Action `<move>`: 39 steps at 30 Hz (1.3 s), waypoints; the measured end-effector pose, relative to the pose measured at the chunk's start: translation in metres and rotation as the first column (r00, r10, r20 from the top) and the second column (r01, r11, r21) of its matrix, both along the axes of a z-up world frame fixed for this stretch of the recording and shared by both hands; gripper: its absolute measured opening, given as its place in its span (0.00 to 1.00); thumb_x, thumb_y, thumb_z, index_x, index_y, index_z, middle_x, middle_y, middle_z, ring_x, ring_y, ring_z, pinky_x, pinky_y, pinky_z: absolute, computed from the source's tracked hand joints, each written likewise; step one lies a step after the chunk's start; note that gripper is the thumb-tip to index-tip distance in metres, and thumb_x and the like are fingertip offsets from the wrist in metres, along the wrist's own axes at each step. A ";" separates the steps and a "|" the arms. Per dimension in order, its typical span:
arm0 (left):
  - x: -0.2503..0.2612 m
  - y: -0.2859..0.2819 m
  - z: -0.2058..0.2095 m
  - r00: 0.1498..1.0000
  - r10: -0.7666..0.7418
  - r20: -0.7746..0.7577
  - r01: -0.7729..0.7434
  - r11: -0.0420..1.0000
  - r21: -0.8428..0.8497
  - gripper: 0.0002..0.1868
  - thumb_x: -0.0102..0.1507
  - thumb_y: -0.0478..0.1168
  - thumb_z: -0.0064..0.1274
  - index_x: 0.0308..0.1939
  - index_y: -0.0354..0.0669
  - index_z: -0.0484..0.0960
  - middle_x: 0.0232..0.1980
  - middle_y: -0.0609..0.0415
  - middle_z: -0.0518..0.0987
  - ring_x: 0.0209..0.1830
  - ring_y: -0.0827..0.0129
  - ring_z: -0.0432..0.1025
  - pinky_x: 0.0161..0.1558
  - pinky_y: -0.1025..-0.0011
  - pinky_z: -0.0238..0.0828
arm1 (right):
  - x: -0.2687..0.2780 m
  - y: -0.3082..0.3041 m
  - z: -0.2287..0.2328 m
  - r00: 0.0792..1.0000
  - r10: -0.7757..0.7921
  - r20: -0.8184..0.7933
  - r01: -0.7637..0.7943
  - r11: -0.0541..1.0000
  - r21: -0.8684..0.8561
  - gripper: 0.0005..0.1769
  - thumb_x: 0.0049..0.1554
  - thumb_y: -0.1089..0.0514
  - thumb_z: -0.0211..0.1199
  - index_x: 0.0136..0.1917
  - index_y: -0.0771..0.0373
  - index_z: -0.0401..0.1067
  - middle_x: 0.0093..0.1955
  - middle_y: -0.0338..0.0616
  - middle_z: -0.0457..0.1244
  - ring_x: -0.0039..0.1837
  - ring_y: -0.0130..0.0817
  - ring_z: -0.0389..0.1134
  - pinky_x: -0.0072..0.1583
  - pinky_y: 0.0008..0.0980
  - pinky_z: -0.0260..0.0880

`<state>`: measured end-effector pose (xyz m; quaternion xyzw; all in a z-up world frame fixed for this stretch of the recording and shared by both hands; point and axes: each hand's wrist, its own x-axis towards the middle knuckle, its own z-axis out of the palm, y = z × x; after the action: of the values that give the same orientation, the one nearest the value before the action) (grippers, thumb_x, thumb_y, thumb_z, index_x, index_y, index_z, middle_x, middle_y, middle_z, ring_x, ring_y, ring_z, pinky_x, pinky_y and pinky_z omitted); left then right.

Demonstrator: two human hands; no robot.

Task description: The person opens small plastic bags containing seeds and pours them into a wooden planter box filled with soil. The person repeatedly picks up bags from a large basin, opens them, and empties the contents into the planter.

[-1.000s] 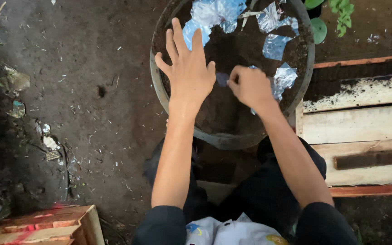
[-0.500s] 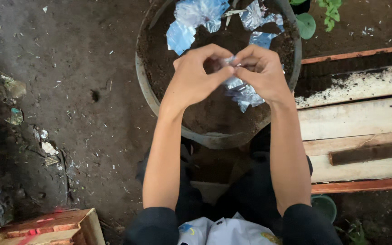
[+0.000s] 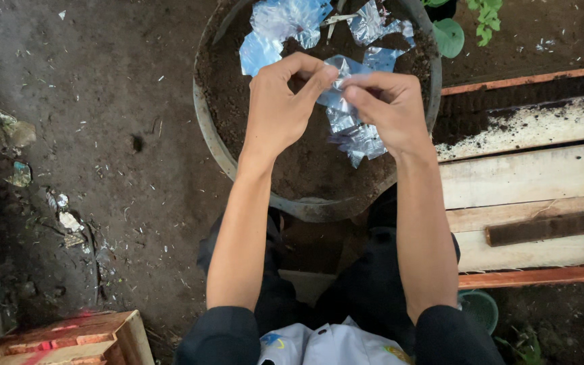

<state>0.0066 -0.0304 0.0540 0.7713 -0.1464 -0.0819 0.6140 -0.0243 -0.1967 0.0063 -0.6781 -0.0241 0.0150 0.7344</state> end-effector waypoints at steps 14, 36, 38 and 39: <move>-0.002 -0.009 -0.005 0.994 -0.106 -0.038 0.096 0.975 -0.202 0.11 0.57 0.47 0.45 0.26 0.47 0.75 0.25 0.62 0.69 0.23 0.79 0.56 0.28 0.78 0.54 | -0.001 0.003 0.011 0.973 0.034 0.228 0.051 0.933 -0.356 0.20 0.57 0.51 0.52 0.30 0.65 0.67 0.27 0.40 0.56 0.32 0.25 0.52 0.36 0.24 0.50; -0.006 -0.017 -0.007 0.998 0.019 0.055 -0.009 0.987 -0.163 0.14 0.58 0.52 0.40 0.29 0.47 0.73 0.30 0.62 0.67 0.32 0.73 0.63 0.39 0.70 0.61 | -0.009 -0.007 0.022 0.973 -0.091 0.213 0.078 0.994 0.071 0.28 0.56 0.39 0.37 0.52 0.66 0.60 0.44 0.56 0.60 0.26 0.27 0.45 0.31 0.22 0.45; -0.006 -0.016 -0.007 0.998 0.022 0.059 -0.011 0.984 -0.176 0.13 0.58 0.52 0.41 0.30 0.48 0.73 0.29 0.62 0.65 0.31 0.74 0.60 0.37 0.72 0.59 | -0.009 -0.008 0.022 0.971 -0.081 0.224 0.069 0.996 0.060 0.28 0.57 0.40 0.36 0.53 0.66 0.60 0.43 0.55 0.60 0.26 0.27 0.45 0.31 0.22 0.45; -0.006 -0.016 -0.008 0.998 0.026 0.063 -0.013 0.982 -0.189 0.13 0.59 0.51 0.42 0.31 0.49 0.73 0.29 0.63 0.64 0.29 0.76 0.56 0.36 0.74 0.56 | -0.009 -0.008 0.022 0.969 -0.070 0.236 0.060 0.997 0.050 0.27 0.58 0.40 0.36 0.53 0.66 0.59 0.43 0.54 0.60 0.27 0.26 0.45 0.32 0.23 0.45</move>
<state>0.0004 -0.0460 0.0465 0.7134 -0.1660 -0.0364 0.6798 -0.0335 -0.2051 0.0287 -0.6597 -0.0898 -0.0907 0.7406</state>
